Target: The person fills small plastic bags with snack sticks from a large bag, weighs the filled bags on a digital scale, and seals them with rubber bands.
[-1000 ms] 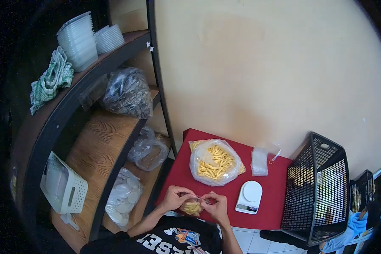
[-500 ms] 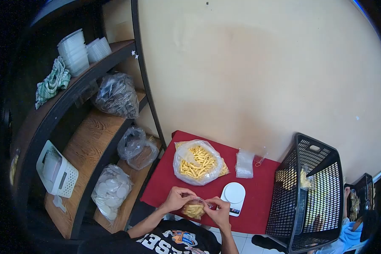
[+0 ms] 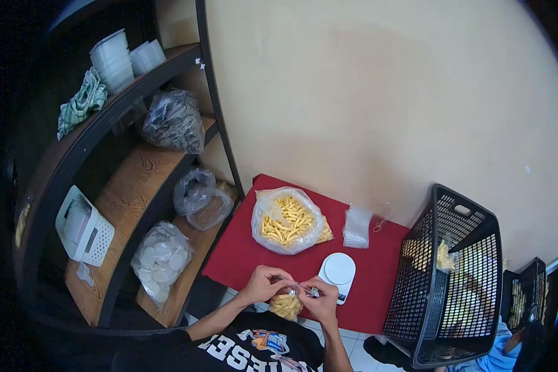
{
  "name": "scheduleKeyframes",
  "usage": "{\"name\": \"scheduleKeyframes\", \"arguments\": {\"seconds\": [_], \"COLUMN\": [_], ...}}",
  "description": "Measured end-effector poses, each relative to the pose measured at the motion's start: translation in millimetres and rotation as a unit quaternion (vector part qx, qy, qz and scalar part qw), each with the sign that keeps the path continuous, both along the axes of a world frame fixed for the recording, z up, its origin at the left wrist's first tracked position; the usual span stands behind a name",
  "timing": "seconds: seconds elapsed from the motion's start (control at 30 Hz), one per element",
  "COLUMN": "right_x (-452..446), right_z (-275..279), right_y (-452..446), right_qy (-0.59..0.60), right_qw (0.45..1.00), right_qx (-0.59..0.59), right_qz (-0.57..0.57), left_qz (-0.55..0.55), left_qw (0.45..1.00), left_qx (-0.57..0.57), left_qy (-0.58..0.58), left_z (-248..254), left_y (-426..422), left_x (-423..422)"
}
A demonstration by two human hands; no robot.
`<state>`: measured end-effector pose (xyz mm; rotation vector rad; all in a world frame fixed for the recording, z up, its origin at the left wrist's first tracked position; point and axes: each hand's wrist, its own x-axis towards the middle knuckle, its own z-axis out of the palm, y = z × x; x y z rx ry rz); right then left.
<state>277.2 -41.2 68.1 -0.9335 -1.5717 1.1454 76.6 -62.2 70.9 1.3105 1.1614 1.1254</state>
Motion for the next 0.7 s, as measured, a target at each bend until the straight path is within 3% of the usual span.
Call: {"name": "scheduleKeyframes", "arguments": {"seconds": [0.27,0.53,0.7], "right_x": [-4.5,-8.1,-15.1], "right_z": [1.6,17.4,39.4], "right_y": [-2.0,-2.3,-3.0], "right_qy": [-0.003,-0.027,-0.039], "right_qw": [0.999,0.998,0.996], "right_qx": [-0.012,0.022,0.029], "right_qz": [-0.052,-0.052,-0.076], "left_qz": [0.071,-0.007,0.018], "left_qw": [0.982,0.982,0.982], "left_qx": [0.164,0.162,0.168], "left_qy": [0.063,0.095,0.081], "left_z": [9.5,32.1,38.0], "left_y": [3.8,8.0,13.7], "left_x": [16.7,0.6,-17.2]}}
